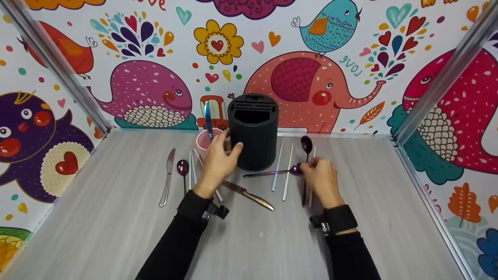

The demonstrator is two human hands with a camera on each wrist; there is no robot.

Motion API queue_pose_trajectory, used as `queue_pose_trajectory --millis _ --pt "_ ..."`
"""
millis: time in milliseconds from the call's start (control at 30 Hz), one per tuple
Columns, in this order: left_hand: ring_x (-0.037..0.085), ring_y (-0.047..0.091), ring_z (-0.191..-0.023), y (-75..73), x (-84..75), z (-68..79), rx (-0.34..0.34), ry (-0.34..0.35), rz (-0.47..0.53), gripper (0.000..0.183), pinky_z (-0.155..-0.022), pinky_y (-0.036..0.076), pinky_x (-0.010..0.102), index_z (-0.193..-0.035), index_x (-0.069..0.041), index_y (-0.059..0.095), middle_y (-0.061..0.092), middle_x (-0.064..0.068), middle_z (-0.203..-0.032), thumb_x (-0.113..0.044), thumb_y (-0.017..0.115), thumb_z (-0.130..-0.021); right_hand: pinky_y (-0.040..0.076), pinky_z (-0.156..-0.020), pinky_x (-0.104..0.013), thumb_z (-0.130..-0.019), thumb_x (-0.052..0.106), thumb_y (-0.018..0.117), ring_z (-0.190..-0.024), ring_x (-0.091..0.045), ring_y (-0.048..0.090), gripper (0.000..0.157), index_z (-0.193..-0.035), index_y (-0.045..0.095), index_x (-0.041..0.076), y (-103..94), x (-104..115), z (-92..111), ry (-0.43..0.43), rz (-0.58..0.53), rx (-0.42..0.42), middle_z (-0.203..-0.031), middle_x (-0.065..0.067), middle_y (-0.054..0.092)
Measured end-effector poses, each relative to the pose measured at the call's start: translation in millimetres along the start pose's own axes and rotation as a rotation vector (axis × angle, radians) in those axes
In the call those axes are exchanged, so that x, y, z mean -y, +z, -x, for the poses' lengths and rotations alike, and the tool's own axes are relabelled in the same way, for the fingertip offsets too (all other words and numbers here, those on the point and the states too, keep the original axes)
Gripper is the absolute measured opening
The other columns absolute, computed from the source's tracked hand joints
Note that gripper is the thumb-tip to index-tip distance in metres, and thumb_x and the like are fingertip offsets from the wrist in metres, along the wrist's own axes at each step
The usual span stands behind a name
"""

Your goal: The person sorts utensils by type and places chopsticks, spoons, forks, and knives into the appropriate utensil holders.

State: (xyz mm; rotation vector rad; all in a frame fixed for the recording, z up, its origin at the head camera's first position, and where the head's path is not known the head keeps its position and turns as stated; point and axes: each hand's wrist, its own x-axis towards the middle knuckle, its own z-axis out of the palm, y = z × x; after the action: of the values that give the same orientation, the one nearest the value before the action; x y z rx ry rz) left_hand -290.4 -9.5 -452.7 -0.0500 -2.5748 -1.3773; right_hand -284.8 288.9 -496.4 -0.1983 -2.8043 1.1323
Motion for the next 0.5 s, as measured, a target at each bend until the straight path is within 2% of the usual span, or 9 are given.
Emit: queue_pose_trajectory --millis 100,233,367,500 --pt "0.031 0.056 -0.152 3.8 0.7 -0.7 -0.008 0.009 0.012 0.069 -0.130 0.043 0.055 -0.168 -0.008 0.045 0.053 0.016 -0.167 -0.037 0.068 -0.109 0.055 -0.056 -0.024 -0.104 0.018 0.067 -0.064 -0.011 0.067 0.023 -0.107 0.078 -0.002 -4.1 10 3 -0.063 -0.073 -0.054 -0.085 -0.011 0.075" --pt "0.034 0.052 -0.157 7.6 2.6 -0.3 -0.012 0.034 0.037 0.073 -0.132 0.040 0.054 -0.169 -0.006 0.042 0.049 0.019 -0.171 -0.035 0.069 -0.109 0.059 -0.061 -0.020 -0.109 0.020 0.069 -0.065 -0.006 0.069 0.024 -0.114 0.079 -0.002 -10.9 35 11 -0.163 -0.225 -0.118 -0.090 -0.015 0.076" --pt "0.034 0.049 -0.159 7.7 3.9 -0.3 -0.017 0.062 0.052 0.074 -0.134 0.038 0.051 -0.169 -0.003 0.041 0.047 0.020 -0.173 -0.033 0.070 -0.108 0.059 -0.069 -0.016 -0.108 0.021 0.074 -0.070 -0.006 0.071 0.021 -0.111 0.082 0.002 -19.7 71 13 -0.294 -0.349 -0.204 -0.094 -0.015 0.079" --pt "0.032 0.049 -0.160 6.3 3.7 -1.2 -0.017 0.076 0.076 0.073 -0.134 0.037 0.051 -0.170 -0.003 0.040 0.047 0.019 -0.174 -0.031 0.070 -0.109 0.061 -0.074 -0.017 -0.106 0.018 0.077 -0.075 -0.008 0.074 0.016 -0.107 0.083 0.003 -33.1 112 10 -0.413 -0.441 -0.251 -0.090 -0.005 0.080"
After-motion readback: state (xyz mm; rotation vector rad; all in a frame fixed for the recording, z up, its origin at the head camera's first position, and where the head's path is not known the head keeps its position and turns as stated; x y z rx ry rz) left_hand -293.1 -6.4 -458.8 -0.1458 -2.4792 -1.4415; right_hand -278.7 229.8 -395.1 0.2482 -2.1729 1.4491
